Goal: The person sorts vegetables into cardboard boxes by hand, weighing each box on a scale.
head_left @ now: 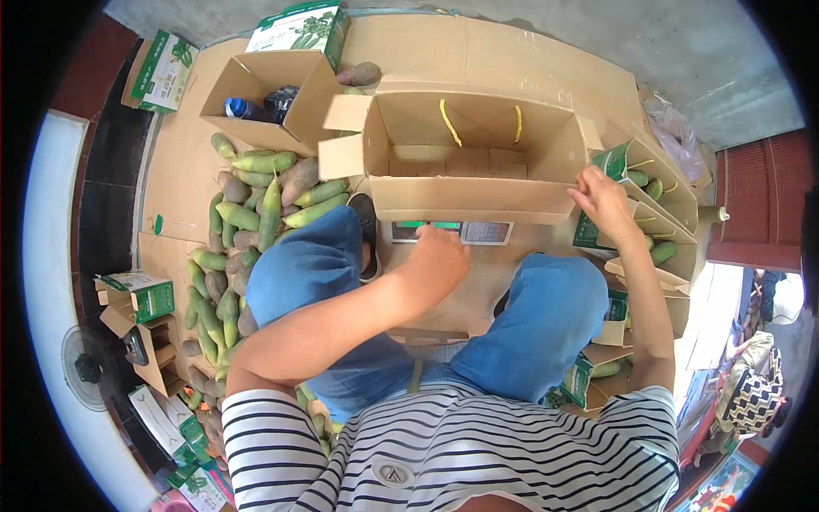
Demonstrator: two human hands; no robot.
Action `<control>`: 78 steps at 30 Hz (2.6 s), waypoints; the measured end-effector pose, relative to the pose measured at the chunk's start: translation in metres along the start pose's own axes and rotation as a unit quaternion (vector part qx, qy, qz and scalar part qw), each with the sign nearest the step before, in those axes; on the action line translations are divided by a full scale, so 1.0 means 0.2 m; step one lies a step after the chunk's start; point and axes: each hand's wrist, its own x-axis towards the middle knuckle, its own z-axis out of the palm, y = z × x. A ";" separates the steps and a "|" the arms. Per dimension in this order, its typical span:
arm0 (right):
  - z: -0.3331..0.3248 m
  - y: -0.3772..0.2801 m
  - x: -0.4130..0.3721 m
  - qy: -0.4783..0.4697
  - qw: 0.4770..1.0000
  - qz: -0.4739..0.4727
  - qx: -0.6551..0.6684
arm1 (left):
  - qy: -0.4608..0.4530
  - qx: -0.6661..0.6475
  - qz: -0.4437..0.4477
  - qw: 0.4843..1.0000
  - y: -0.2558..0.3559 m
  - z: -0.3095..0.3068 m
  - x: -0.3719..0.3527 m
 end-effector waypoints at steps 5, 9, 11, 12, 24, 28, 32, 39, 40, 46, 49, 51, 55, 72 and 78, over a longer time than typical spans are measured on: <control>-0.13 -0.32 0.15 0.052 0.986 -0.126 -0.091 | -0.039 -0.023 -0.001 0.999 0.02 0.03 0.05; 0.02 -0.50 0.28 -0.055 0.977 -0.189 -0.088 | -0.058 -0.061 -0.023 0.996 0.04 0.00 0.11; 0.17 -0.54 0.34 -0.145 0.971 -0.174 -0.082 | -0.067 -0.080 -0.041 0.994 0.04 -0.01 0.13; 0.20 -0.56 0.37 -0.178 0.970 -0.146 -0.078 | -0.078 -0.086 -0.051 0.992 0.04 -0.02 0.15; 0.38 -0.48 0.48 -0.278 0.934 0.126 0.188 | -0.121 -0.166 -0.082 0.975 -0.04 -0.14 0.29; 0.23 -0.71 0.48 -0.261 0.879 0.284 0.281 | -0.145 -0.188 -0.101 0.966 -0.03 -0.20 0.38; 0.33 -0.60 0.40 -0.149 0.847 0.293 0.419 | -0.139 -0.223 -0.154 0.952 0.01 -0.23 0.48; 0.36 -0.60 0.36 -0.029 0.989 -0.144 0.028 | 0.435 -0.365 -0.147 0.810 -0.16 -0.32 -0.27; 0.38 -0.59 0.37 -0.035 0.985 -0.159 0.052 | 0.564 -0.371 -0.195 0.712 -0.16 -0.18 -0.35; 0.37 -0.65 0.44 -0.168 0.980 -0.087 0.052 | 0.311 -0.265 -0.636 0.655 -0.19 1.10 -1.28; 0.37 -0.65 0.43 -0.153 0.982 -0.096 0.049 | 0.152 -0.245 -0.749 0.597 -0.07 1.39 -1.65; 0.35 -0.69 0.42 -0.157 0.983 -0.079 0.046 | 0.096 -0.268 -0.791 0.541 -0.02 1.56 -1.77; 0.24 -0.82 0.41 -0.171 0.983 -0.026 0.068 | 0.026 -0.299 -0.816 0.494 -0.03 1.72 -1.80; 0.27 -0.65 0.43 -0.210 0.972 -0.068 -0.074 | 0.316 -0.766 -0.486 0.276 0.03 1.07 -1.16; 0.27 -0.63 0.40 -0.181 0.978 -0.087 -0.065 | 0.482 -0.466 -0.314 0.672 -0.35 0.17 -0.62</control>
